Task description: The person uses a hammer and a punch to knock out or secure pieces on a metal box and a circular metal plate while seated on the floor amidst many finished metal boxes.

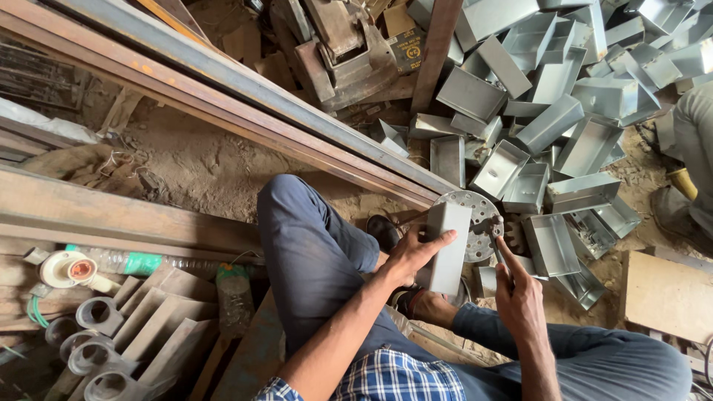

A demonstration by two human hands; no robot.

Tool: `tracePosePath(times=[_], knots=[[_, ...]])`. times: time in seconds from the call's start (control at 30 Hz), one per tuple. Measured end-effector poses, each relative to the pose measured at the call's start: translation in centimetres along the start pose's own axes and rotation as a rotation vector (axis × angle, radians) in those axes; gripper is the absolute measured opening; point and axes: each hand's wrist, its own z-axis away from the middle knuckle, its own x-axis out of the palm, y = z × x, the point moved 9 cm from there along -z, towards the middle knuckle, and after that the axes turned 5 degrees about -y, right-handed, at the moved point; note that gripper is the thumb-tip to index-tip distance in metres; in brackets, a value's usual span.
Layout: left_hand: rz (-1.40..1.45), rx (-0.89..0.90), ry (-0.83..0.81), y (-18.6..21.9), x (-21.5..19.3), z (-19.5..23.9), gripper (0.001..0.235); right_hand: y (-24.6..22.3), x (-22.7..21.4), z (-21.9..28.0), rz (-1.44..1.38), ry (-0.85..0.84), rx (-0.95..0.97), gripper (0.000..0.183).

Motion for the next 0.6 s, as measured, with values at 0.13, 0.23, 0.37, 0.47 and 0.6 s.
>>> tracePosePath(times=[0.13, 0.23, 0.37, 0.47, 0.6], knots=[[0.118, -0.065, 0.017, -0.7, -0.3, -0.5, 0.092, -0.5, -0.4, 0.1, -0.008, -0.003, 0.038, 0.055], [0.214, -0.089, -0.007, -1.1, -0.3, -0.9, 0.095, -2.7, -1.4, 0.6, 0.007, 0.035, -0.01, 0.055], [0.201, -0.107, 0.006, -2.3, -0.4, -2.0, 0.097, -6.1, -3.1, 0.9, 0.013, 0.076, -0.046, 0.056], [0.137, -0.032, 0.021, -2.6, -0.9, -2.8, 0.098, -9.4, -4.2, 0.7, 0.023, 0.123, -0.175, 0.056], [0.032, -0.063, 0.065, -2.9, -1.6, -2.8, 0.094, -10.7, -3.6, -0.2, 0.059, 0.16, -0.195, 0.051]])
